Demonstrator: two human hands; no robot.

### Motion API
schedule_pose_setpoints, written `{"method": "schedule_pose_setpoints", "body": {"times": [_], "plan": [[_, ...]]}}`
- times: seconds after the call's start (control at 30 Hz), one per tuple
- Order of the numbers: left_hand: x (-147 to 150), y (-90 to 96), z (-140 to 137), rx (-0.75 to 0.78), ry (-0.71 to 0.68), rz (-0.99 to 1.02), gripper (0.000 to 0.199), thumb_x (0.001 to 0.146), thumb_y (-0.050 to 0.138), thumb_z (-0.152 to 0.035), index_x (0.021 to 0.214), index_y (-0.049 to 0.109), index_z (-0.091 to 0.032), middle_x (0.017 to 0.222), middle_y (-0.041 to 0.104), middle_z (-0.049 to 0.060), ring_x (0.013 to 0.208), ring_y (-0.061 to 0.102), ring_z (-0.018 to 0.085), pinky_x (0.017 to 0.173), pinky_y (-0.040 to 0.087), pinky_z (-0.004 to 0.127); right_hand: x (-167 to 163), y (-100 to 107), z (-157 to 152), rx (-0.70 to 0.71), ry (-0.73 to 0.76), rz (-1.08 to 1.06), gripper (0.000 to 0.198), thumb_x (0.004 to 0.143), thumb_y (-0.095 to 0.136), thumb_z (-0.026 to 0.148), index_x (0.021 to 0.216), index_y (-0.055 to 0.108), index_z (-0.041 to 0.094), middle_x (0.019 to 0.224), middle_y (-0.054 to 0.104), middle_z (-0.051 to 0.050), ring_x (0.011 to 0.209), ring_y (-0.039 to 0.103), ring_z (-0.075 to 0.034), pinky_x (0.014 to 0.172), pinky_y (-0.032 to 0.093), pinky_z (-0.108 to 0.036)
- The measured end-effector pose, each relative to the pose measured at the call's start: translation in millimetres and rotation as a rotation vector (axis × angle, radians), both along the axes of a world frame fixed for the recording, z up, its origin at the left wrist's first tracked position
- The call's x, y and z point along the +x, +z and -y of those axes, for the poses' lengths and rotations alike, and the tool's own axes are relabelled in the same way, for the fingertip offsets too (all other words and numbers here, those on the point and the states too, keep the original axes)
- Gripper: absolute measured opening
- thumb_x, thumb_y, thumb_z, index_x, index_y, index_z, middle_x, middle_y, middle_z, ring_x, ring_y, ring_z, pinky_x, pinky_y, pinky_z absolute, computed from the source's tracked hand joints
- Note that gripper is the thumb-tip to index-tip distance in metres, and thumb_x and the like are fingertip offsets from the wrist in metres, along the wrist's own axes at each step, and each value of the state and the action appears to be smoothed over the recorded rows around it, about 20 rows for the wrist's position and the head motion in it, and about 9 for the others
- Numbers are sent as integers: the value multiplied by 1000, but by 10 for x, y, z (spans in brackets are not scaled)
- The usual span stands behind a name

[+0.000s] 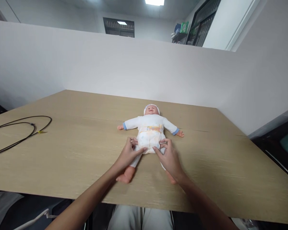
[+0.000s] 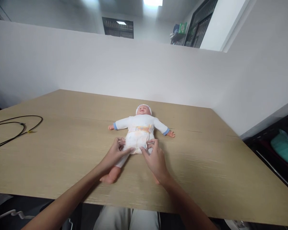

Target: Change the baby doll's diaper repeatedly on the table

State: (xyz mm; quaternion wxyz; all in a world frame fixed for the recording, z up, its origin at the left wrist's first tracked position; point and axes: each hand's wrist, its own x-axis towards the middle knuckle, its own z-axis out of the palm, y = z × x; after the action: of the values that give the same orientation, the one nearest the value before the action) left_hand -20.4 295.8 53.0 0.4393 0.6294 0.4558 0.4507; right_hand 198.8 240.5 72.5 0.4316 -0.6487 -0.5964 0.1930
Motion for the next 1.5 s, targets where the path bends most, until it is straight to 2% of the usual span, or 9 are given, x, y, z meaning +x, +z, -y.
{"method": "schedule_pose_setpoints", "body": {"times": [0.27, 0.43, 0.57, 0.67, 0.9, 1.1, 1.33, 1.4, 1.5], "plan": [[-9, 91, 81, -19, -67, -94, 43, 88, 82, -51, 113, 67, -20, 111, 76, 5, 102, 69, 25, 92, 53, 36, -37, 46, 41, -49, -58, -17, 50, 85, 80, 59, 109, 49, 27, 103, 82, -5, 94, 79, -30, 75, 51, -35], [-26, 127, 80, -13, -85, -120, 42, 90, 80, -54, 111, 73, -19, 110, 79, 5, 101, 71, 27, 89, 54, 35, -30, 61, 49, -69, -75, -71, 55, 85, 78, 62, 113, 47, 27, 98, 83, -6, 92, 79, -32, 75, 51, -37], [-31, 156, 75, -40, -126, -126, 41, 91, 79, -54, 110, 78, -18, 112, 82, 6, 104, 73, 29, 92, 55, 36, 13, 66, 32, -73, -42, -92, 42, 89, 77, 60, 104, 59, 25, 97, 83, -7, 90, 79, -29, 76, 51, -35], [-29, 156, 46, -94, -167, -78, 44, 91, 80, -55, 116, 80, -19, 120, 82, 7, 111, 73, 30, 96, 55, 37, 47, 64, 20, -64, -3, -44, 34, 92, 75, 59, 94, 69, 25, 97, 84, -6, 89, 79, -27, 76, 52, -34], [-58, 215, -76, -266, -295, 74, 61, 83, 85, -61, 123, 79, -15, 127, 81, 13, 116, 74, 35, 96, 57, 42, 60, 25, 4, -53, 109, -19, 31, 93, 73, 56, 98, 77, 26, 99, 83, -5, 90, 76, -26, 79, 53, -34], [-56, 187, -108, -234, -291, 123, 60, 86, 83, -60, 124, 76, -15, 126, 80, 14, 117, 73, 33, 100, 57, 43, 54, 14, -10, -21, -11, -42, 39, 87, 78, 57, 104, 67, 24, 98, 83, -6, 86, 76, -26, 77, 52, -35], [-41, 251, -72, -216, -288, 7, 53, 88, 79, -61, 114, 80, -15, 120, 82, 12, 111, 72, 34, 94, 56, 42, 51, 93, 30, -21, 20, 159, 37, 94, 71, 62, 87, 78, 27, 85, 82, -3, 69, 68, -22, 66, 45, -32], [-36, 275, -91, -215, -274, -19, 53, 85, 81, -61, 112, 81, -15, 117, 82, 11, 107, 73, 33, 91, 56, 41, 59, 100, -9, -26, 52, 114, 41, 93, 72, 64, 82, 78, 25, 76, 78, -2, 66, 65, -20, 64, 45, -31], [-39, 308, -145, -257, -277, 4, 53, 82, 83, -61, 110, 82, -16, 113, 83, 10, 99, 74, 31, 86, 56, 40, 95, 94, -122, -68, 165, -134, 48, 91, 71, 68, 84, 78, 22, 77, 76, -2, 71, 66, -21, 65, 50, -29]]}}
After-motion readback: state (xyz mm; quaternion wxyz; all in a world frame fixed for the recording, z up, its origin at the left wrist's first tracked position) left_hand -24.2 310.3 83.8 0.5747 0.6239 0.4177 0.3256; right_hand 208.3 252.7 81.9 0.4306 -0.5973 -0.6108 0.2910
